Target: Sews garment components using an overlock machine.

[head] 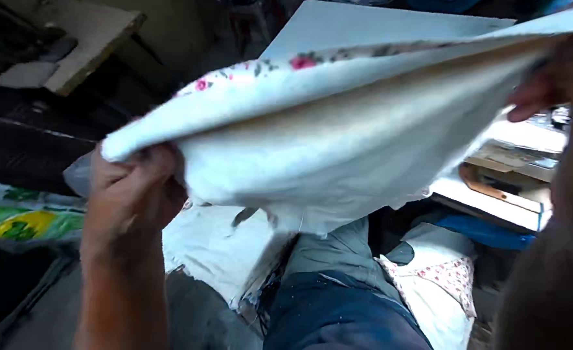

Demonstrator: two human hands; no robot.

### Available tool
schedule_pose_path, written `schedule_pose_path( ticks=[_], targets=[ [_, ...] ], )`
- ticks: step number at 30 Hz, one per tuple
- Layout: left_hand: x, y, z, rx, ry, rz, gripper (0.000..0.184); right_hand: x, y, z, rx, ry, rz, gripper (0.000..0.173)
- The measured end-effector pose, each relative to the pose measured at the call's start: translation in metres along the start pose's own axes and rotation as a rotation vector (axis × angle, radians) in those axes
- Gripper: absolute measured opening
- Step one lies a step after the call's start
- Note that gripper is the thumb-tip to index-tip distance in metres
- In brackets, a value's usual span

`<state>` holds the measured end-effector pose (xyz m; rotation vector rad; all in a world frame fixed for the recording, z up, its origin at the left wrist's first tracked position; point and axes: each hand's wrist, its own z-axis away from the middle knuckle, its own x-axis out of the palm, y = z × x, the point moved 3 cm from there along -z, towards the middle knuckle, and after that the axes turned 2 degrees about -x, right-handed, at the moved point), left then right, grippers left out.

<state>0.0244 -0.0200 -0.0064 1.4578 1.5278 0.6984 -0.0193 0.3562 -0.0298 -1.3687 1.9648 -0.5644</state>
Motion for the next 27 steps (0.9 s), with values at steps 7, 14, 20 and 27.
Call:
schedule_pose_path(
  ticks=[7,14,20,27],
  targets=[
    [-0.181,-0.032,0.067,-0.282,0.196,-0.104,0.027,0.162,-0.018,-0.023,-0.191,-0.423,-0.235,0.025],
    [-0.188,0.035,0.160,-0.427,0.230,-0.264,0.013,0.231,-0.040,0.035,-0.130,-0.583,-0.515,0.021],
    [-0.135,-0.084,0.244,-0.985,-0.254,-0.242,0.028,0.294,0.035,0.145,0.070,-0.876,-0.376,0.037],
    [-0.064,-0.128,0.205,-1.330,-0.632,-0.326,0.031,0.258,0.075,0.178,0.230,-1.216,-0.152,0.031]
  ],
)
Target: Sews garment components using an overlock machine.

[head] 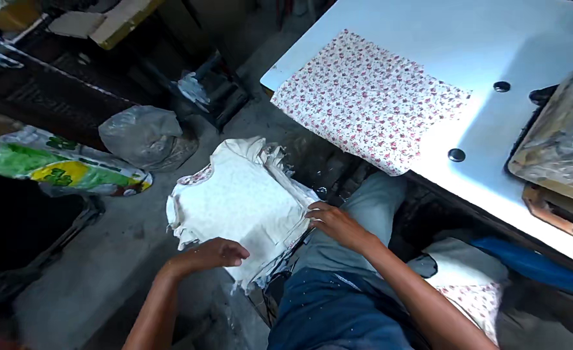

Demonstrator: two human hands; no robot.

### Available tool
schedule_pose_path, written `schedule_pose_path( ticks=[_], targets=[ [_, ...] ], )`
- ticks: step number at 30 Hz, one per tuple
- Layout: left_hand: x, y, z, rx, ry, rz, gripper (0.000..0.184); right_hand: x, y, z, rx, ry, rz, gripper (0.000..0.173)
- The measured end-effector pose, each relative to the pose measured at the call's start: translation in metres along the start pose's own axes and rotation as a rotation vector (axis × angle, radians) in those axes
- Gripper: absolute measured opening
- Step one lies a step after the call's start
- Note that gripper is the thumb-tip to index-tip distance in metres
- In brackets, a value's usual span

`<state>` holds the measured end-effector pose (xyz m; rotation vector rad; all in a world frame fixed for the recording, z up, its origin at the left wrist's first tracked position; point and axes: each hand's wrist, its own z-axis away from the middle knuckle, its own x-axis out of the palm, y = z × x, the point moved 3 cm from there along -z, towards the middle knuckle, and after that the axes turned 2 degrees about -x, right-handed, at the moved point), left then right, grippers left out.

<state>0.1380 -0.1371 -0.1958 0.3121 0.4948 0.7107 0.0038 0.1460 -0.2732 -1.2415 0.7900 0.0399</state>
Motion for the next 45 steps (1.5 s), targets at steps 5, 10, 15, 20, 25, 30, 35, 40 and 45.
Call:
schedule_pose_path(
  ticks=[5,10,15,20,25,30,35,40,45],
  targets=[
    [-0.043,0.118,-0.020,0.462,0.304,-0.182,0.032,-0.062,-0.018,0.058,-0.133,0.527,0.190,0.020],
    [-0.055,0.233,-0.062,0.983,0.550,-0.445,0.031,-0.120,-0.014,0.102,-0.118,0.874,0.451,0.018],
    [-0.072,0.321,-0.146,1.015,0.736,-0.692,0.055,-0.139,-0.008,0.109,-0.094,0.872,0.560,0.022],
    [-0.058,0.383,-0.211,0.901,0.750,-0.753,0.063,-0.144,0.002,0.112,0.018,0.775,0.619,0.029],
    [-0.039,0.408,-0.222,0.918,0.731,-0.747,0.063,-0.149,0.013,0.122,0.101,0.858,0.582,0.029],
    [-0.039,0.402,-0.216,0.856,0.736,-0.716,0.066,-0.149,0.016,0.131,0.035,0.921,0.485,0.019],
    [-0.048,0.396,-0.196,1.063,0.639,-0.431,0.042,-0.163,0.019,0.132,-0.013,0.951,0.461,0.013],
    [-0.035,0.383,-0.150,1.258,0.497,-0.246,0.031,-0.180,0.022,0.130,0.026,0.956,0.320,0.011],
    [-0.016,0.376,-0.150,1.280,0.282,-0.471,0.036,-0.191,0.015,0.134,0.106,0.927,0.268,0.011]
  ],
)
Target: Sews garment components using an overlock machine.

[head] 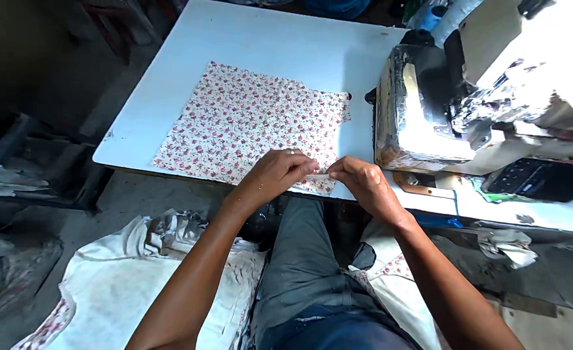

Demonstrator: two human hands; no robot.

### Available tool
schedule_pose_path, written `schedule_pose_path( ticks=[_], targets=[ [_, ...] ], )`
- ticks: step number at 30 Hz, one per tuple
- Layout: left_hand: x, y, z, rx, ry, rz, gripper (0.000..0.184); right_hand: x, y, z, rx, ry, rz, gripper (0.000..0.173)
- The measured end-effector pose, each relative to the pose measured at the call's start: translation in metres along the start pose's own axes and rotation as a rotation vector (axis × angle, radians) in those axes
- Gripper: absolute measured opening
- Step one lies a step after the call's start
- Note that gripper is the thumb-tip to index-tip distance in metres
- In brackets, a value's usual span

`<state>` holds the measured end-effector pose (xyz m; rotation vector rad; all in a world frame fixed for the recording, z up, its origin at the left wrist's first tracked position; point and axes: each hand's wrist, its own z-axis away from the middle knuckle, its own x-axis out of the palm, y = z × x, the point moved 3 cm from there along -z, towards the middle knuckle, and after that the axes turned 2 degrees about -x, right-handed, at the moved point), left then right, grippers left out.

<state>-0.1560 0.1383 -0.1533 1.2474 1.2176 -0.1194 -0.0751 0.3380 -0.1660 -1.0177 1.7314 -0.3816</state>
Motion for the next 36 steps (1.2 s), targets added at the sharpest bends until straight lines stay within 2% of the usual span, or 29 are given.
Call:
schedule_pose_path(
  ticks=[3,4,6,8,9,10,12,14,15,17,19,21,22,24,26,27,28,31,33,36],
  targets=[
    [0.011,0.001,-0.010,-0.052,-0.112,-0.086,0.027,0.001,-0.004,-0.001,-0.008,0.100,0.059,0.012],
    [0.011,0.002,-0.014,-0.074,-0.095,-0.109,0.024,0.003,-0.006,-0.001,-0.038,0.148,0.094,0.011],
    [0.000,-0.001,-0.024,-0.155,0.098,-0.066,0.015,0.006,-0.011,-0.002,-0.078,0.202,0.156,0.013],
    [-0.021,-0.012,-0.034,-0.352,0.350,0.021,0.024,0.006,-0.015,0.001,-0.079,0.207,0.190,0.019],
    [-0.031,-0.018,-0.038,-0.449,0.394,0.025,0.034,0.007,-0.016,0.006,-0.076,0.203,0.198,0.019],
    [-0.037,-0.024,-0.041,-0.535,0.362,0.014,0.043,0.008,-0.017,0.011,-0.077,0.200,0.199,0.018],
    [-0.040,-0.034,-0.050,-0.609,0.175,-0.067,0.050,0.008,-0.016,0.025,-0.071,0.197,0.181,0.017],
    [-0.042,-0.044,-0.058,-0.599,0.038,-0.111,0.044,0.005,-0.016,0.039,-0.049,0.191,0.141,0.017],
    [-0.047,-0.050,-0.060,-0.589,0.046,-0.086,0.038,0.002,-0.016,0.046,-0.037,0.188,0.119,0.018],
    [-0.060,-0.061,-0.056,-0.660,0.236,0.120,0.038,-0.004,-0.017,0.062,-0.020,0.192,0.073,0.019],
    [-0.073,-0.070,-0.046,-0.786,0.556,0.395,0.053,-0.011,-0.018,0.077,-0.002,0.219,0.037,0.018],
    [-0.083,-0.084,-0.035,-0.857,0.755,0.611,0.062,-0.016,-0.020,0.093,0.024,0.236,0.009,0.018],
    [-0.086,-0.090,-0.029,-0.886,0.764,0.658,0.065,-0.017,-0.020,0.101,0.038,0.240,-0.008,0.018],
    [-0.089,-0.096,-0.020,-0.932,0.581,0.555,0.070,-0.019,-0.022,0.114,0.053,0.243,-0.048,0.018],
    [-0.091,-0.102,-0.015,-0.956,0.383,0.379,0.061,-0.019,-0.022,0.124,0.065,0.236,-0.088,0.018],
    [-0.093,-0.106,-0.013,-0.948,0.372,0.336,0.057,-0.019,-0.023,0.129,0.068,0.231,-0.106,0.018],
    [-0.098,-0.111,-0.010,-0.925,0.432,0.333,0.055,-0.019,-0.023,0.132,0.075,0.228,-0.120,0.018],
    [-0.121,-0.116,-0.005,-0.854,0.768,0.498,0.056,-0.019,-0.022,0.143,0.114,0.218,-0.179,0.019],
    [-0.142,-0.093,-0.007,-0.813,0.952,0.546,0.057,-0.021,-0.022,0.149,0.133,0.222,-0.237,0.019],
    [-0.182,-0.060,-0.020,-0.638,0.989,0.333,0.058,-0.020,-0.017,0.159,0.197,0.245,-0.354,0.019]
  ],
)
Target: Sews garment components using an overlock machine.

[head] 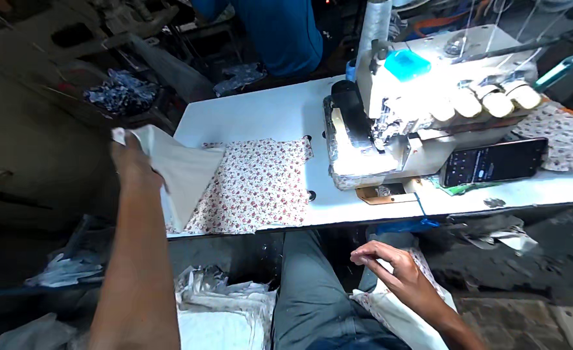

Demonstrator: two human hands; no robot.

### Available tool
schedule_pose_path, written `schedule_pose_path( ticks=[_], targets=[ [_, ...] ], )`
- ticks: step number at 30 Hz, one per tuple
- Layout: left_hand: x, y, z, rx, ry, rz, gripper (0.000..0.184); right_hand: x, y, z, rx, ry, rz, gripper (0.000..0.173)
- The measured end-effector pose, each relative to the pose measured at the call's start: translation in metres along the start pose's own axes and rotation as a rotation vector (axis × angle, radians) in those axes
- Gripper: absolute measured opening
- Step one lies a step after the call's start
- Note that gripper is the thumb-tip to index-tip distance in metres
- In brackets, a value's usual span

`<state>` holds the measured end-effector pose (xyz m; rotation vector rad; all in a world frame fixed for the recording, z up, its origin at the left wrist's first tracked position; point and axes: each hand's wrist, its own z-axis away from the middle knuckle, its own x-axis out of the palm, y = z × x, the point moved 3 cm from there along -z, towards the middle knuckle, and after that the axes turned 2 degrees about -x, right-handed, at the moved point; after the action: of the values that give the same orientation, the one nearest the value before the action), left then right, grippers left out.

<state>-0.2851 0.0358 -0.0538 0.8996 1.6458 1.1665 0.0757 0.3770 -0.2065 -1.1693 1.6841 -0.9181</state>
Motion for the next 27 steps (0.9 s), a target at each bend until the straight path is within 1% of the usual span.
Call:
schedule_pose_path(
  ticks=[1,3,4,5,6,8,9,10,11,12,13,14,15,16,17,18,19,20,21,22,24,25,26,27],
  targets=[
    [0.002,0.020,0.005,0.097,-0.013,-0.034,0.060,0.000,0.002,0.002,0.044,0.017,-0.042,0.019],
    [0.013,0.053,0.025,0.316,-0.108,-0.083,0.065,0.003,0.004,0.004,0.170,0.052,-0.143,0.021],
    [0.022,0.063,0.042,0.424,-0.171,-0.137,0.066,0.006,0.002,0.003,0.227,0.064,-0.210,0.022],
    [0.032,0.070,0.065,0.498,-0.244,-0.238,0.066,0.009,0.000,0.000,0.272,0.066,-0.288,0.024],
    [0.040,0.072,0.095,0.528,-0.303,-0.372,0.065,0.013,-0.002,-0.002,0.311,0.059,-0.372,0.028],
    [0.055,0.058,0.165,0.534,-0.459,-0.600,0.053,0.023,-0.002,-0.006,0.390,0.022,-0.558,0.039],
    [0.059,0.040,0.201,0.545,-0.590,-0.659,0.047,0.027,-0.001,-0.007,0.430,-0.002,-0.662,0.046],
    [0.064,0.018,0.236,0.599,-0.737,-0.659,0.042,0.029,0.001,-0.008,0.466,-0.018,-0.761,0.055],
    [0.068,-0.005,0.271,0.696,-0.888,-0.633,0.035,0.031,0.002,-0.009,0.509,-0.011,-0.831,0.057],
    [0.069,-0.021,0.307,0.771,-1.054,-0.591,0.031,0.030,0.003,-0.008,0.553,0.028,-0.858,0.054],
    [0.068,-0.034,0.337,0.827,-1.212,-0.545,0.026,0.028,0.004,-0.008,0.590,0.091,-0.842,0.045],
    [0.067,-0.042,0.358,0.856,-1.355,-0.494,0.019,0.025,0.005,-0.007,0.611,0.160,-0.793,0.035],
    [0.066,-0.045,0.368,0.843,-1.461,-0.427,0.017,0.021,0.007,-0.006,0.610,0.206,-0.718,0.028],
    [0.066,-0.044,0.369,0.809,-1.489,-0.347,0.021,0.016,0.007,-0.004,0.584,0.218,-0.636,0.022],
    [0.068,-0.038,0.362,0.743,-1.454,-0.247,0.026,0.011,0.005,-0.003,0.542,0.205,-0.554,0.018],
    [0.071,-0.030,0.351,0.663,-1.373,-0.132,0.030,0.006,0.002,-0.002,0.493,0.178,-0.471,0.016],
    [0.075,-0.021,0.338,0.588,-1.247,-0.031,0.033,0.002,-0.003,-0.004,0.433,0.145,-0.384,0.016],
    [0.081,-0.012,0.326,0.525,-1.107,0.043,0.036,-0.003,-0.010,-0.007,0.353,0.108,-0.296,0.018],
    [0.088,-0.005,0.316,0.486,-1.012,0.103,0.041,-0.007,-0.019,-0.012,0.255,0.073,-0.210,0.020],
    [0.097,0.002,0.308,0.481,-0.994,0.150,0.051,-0.011,-0.028,-0.018,0.137,0.039,-0.143,0.021],
    [0.116,0.009,0.299,0.512,-1.104,0.218,0.069,-0.021,-0.048,-0.032,-0.085,-0.013,-0.056,0.019],
    [0.123,0.009,0.297,0.536,-1.159,0.225,0.070,-0.027,-0.058,-0.038,-0.158,-0.010,-0.017,0.017],
    [0.127,0.007,0.297,0.564,-1.195,0.203,0.062,-0.035,-0.067,-0.043,-0.202,0.016,0.032,0.017],
    [0.128,0.005,0.296,0.597,-1.198,0.150,0.048,-0.044,-0.075,-0.047,-0.221,0.053,0.088,0.017]
  ],
)
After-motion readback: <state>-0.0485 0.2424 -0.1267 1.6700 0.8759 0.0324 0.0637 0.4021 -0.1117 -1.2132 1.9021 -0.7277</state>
